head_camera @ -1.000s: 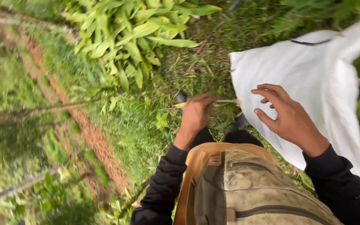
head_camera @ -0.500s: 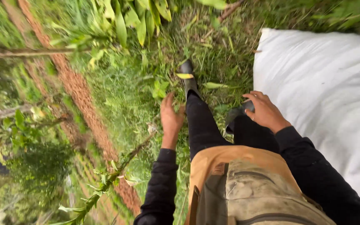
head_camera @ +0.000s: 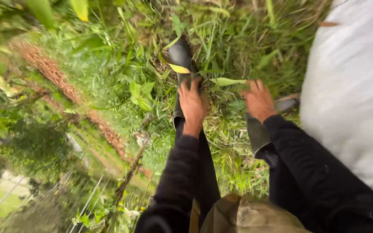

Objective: Gathering long green leaves and putting them into a large white bag in an outdoor field.

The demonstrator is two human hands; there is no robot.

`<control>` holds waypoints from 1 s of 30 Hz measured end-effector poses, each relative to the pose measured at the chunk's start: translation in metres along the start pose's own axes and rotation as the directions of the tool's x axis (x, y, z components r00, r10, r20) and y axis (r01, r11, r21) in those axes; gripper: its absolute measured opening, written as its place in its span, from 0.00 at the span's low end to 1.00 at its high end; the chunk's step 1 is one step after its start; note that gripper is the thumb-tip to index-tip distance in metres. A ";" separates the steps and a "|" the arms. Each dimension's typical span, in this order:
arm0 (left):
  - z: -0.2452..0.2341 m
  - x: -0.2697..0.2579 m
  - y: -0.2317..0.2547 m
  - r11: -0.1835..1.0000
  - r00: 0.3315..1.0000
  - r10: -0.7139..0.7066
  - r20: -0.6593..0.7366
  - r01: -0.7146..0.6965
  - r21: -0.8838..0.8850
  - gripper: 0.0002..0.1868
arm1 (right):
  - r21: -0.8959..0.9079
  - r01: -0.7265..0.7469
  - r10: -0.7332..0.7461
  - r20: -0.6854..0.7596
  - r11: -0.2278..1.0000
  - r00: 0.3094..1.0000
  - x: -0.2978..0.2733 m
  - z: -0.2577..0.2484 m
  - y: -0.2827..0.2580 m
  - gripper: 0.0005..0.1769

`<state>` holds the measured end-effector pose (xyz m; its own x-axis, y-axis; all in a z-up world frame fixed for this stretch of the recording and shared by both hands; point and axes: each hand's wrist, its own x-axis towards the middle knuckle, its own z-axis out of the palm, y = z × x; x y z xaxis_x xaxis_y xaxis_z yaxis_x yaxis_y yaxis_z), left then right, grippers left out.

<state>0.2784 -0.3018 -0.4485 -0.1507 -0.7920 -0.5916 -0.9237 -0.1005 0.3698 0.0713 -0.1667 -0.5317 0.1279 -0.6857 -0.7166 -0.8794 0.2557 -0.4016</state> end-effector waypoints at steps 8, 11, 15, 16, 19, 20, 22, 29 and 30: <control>0.100 0.142 -0.161 0.752 0.886 0.187 0.423 -0.406 0.518 0.11 | -0.068 -0.043 0.060 0.278 0.997 0.959 0.076 0.045 -0.010 0.13; 0.046 0.149 -0.138 0.807 0.896 0.206 0.393 -0.383 0.450 0.10 | 0.349 -0.027 -0.035 0.169 0.937 0.985 0.056 0.007 -0.034 0.10; -0.072 0.130 -0.082 0.931 0.946 0.320 0.042 -0.323 0.170 0.11 | 0.652 -0.377 0.234 0.299 0.658 0.925 0.037 -0.159 -0.141 0.09; -0.099 0.122 -0.078 0.931 0.945 0.326 0.023 -0.326 0.164 0.11 | 0.646 -0.366 0.235 0.283 0.670 0.930 0.035 -0.158 -0.151 0.09; -0.169 0.109 -0.072 0.959 0.967 0.194 -0.163 -0.222 -0.175 0.11 | 0.912 0.000 0.083 -0.037 0.409 0.996 0.051 -0.175 -0.186 0.14; -0.186 0.106 -0.077 0.878 0.990 0.020 -0.139 -0.084 -0.472 0.11 | 0.939 0.035 0.071 -0.063 0.343 0.996 0.059 -0.187 -0.208 0.14; -0.220 0.099 -0.077 0.686 0.988 -0.140 -0.072 0.044 -0.727 0.11 | 0.955 0.075 0.046 -0.092 0.286 0.995 0.075 -0.208 -0.250 0.16; -0.290 0.087 -0.054 -0.055 0.965 -0.148 0.216 0.210 -0.976 0.12 | 0.916 0.025 -0.083 0.009 0.399 0.996 0.096 -0.248 -0.351 0.37; -0.300 0.090 -0.043 -0.120 0.963 -0.127 0.236 0.221 -0.968 0.14 | 0.929 0.140 -0.166 -0.086 0.342 0.982 0.104 -0.225 -0.342 0.31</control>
<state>0.4108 -0.5493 -0.3024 -0.1111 -0.6082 -0.7860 0.4189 -0.7459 0.5179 0.2817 -0.4793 -0.3408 0.2325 -0.7748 -0.5879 0.1428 0.6251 -0.7674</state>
